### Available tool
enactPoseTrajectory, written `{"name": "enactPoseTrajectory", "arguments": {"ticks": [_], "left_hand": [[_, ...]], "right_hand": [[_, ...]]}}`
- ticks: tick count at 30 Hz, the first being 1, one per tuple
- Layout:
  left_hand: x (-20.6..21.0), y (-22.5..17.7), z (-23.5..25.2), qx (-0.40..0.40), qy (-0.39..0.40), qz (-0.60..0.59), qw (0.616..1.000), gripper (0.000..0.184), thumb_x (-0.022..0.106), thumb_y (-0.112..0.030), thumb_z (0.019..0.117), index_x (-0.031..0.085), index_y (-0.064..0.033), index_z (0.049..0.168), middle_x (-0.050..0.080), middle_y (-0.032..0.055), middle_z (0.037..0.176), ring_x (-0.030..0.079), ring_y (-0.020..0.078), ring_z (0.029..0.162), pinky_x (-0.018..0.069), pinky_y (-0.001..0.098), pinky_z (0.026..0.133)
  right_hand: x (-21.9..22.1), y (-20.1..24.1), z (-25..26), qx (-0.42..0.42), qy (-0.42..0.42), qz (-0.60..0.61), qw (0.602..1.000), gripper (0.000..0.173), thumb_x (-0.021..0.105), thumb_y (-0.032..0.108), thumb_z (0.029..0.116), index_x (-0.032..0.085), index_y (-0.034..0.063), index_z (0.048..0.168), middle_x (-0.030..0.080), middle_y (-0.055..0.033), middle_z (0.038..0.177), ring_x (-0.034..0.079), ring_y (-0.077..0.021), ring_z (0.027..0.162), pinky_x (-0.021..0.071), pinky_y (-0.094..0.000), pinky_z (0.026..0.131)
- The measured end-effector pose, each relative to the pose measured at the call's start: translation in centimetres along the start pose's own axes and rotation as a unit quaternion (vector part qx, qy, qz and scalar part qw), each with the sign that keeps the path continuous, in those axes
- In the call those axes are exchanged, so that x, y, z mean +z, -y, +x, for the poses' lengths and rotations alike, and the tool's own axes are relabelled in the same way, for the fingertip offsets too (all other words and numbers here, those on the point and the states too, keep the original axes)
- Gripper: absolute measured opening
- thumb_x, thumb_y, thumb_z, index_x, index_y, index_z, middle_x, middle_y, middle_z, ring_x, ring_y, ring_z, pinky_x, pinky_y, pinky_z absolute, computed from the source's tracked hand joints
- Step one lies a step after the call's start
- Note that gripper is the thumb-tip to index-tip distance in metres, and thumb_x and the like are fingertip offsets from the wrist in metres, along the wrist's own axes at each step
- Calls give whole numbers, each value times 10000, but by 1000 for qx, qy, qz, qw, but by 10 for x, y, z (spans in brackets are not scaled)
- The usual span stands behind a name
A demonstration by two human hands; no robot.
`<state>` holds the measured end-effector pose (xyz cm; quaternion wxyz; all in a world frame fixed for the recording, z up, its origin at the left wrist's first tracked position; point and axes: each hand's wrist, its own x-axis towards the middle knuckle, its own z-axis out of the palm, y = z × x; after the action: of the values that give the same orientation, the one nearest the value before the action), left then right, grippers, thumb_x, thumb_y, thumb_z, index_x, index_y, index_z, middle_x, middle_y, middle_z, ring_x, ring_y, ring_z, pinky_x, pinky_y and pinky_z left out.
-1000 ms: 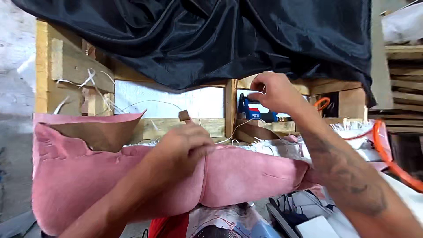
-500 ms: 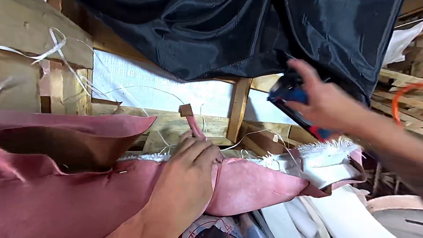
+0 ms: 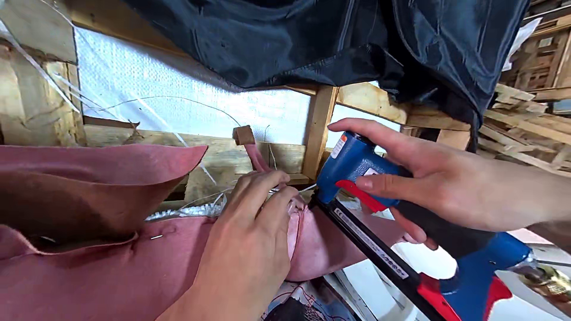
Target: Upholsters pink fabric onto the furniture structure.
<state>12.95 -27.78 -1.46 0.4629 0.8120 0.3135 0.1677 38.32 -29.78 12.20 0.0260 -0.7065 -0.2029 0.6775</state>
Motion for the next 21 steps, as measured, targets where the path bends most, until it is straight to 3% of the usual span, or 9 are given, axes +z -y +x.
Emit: {"name": "enactPoseTrajectory", "arguments": {"ticks": [4, 7, 9, 11, 13, 15, 17, 18, 21], "left_hand": [[-2, 1, 3, -4, -9, -6, 1000, 277, 533, -248, 1021, 758, -162, 1158, 659, 2, 1321, 610, 130, 1234, 541, 277, 990], [-4, 2, 6, -3, -10, 2, 1000, 289, 519, -256, 1021, 757, -171, 1162, 654, -12, 1321, 615, 105, 1206, 543, 262, 965], [-6, 2, 7, -3, -2, 11, 1000, 296, 500, -274, 1032, 752, -189, 1162, 655, -39, 1311, 624, 74, 1163, 550, 250, 923], [-9, 5, 8, 10, 16, 10, 1000, 310, 483, -313, 1046, 740, -203, 1179, 663, -55, 1294, 632, 66, 1134, 554, 272, 905], [-8, 11, 6, 41, 32, -1, 999, 323, 495, -356, 1038, 742, -215, 1190, 689, -55, 1264, 661, 67, 1109, 576, 303, 889], [-7, 15, 3, 74, 57, -27, 995, 306, 529, -386, 1021, 745, -238, 1179, 700, -68, 1229, 675, 47, 1073, 593, 291, 874], [-7, 16, 4, 103, 99, -37, 989, 307, 556, -389, 1010, 748, -224, 1183, 701, -44, 1230, 677, 65, 1059, 591, 306, 880], [-6, 15, 6, 118, 118, -35, 985, 310, 571, -388, 1005, 748, -212, 1188, 702, -28, 1241, 672, 93, 1107, 581, 337, 937], [8, 4, 11, 177, 124, -3, 976, 329, 599, -382, 987, 758, -148, 1154, 722, 22, 1196, 670, 165, 1138, 562, 410, 987]], "right_hand": [[-1, 5, 6, 25, 16, 29, 999, 630, 529, 126, 1067, 281, 418, 1568, 675, -200, 895, 616, -300, 419, 579, -475, 384], [-11, 7, 10, 27, 66, 37, 997, 679, 537, 146, 1073, 214, 452, 1586, 676, -216, 949, 635, -326, 452, 592, -500, 409], [-12, 7, 10, 15, 60, 5, 998, 679, 571, 158, 1061, 234, 443, 1577, 688, -211, 959, 645, -330, 458, 591, -511, 403], [-14, 5, 2, -58, 8, -141, 988, 728, 621, 179, 1040, 235, 443, 1598, 706, -124, 907, 649, -231, 471, 598, -410, 397], [-23, 0, -18, -142, -109, -389, 904, 864, 668, 257, 994, 126, 436, 1643, 638, 9, 758, 572, -122, 505, 517, -338, 436], [-41, -10, -38, -121, -231, -499, 827, 934, 703, 278, 921, 137, 333, 1663, 603, -25, 698, 566, -196, 526, 494, -429, 471], [-68, -37, -42, -39, -339, -506, 792, 758, 686, 329, 874, 393, 228, 1565, 665, -112, 815, 655, -324, 690, 523, -565, 584], [-86, -57, -34, -12, -369, -489, 790, 674, 668, 329, 873, 481, 204, 1509, 697, -157, 914, 686, -382, 811, 530, -632, 661], [-138, -123, 12, -24, -347, -464, 815, 811, 690, 158, 856, 344, 193, 1589, 692, -213, 970, 690, -430, 861, 541, -663, 711]]}}
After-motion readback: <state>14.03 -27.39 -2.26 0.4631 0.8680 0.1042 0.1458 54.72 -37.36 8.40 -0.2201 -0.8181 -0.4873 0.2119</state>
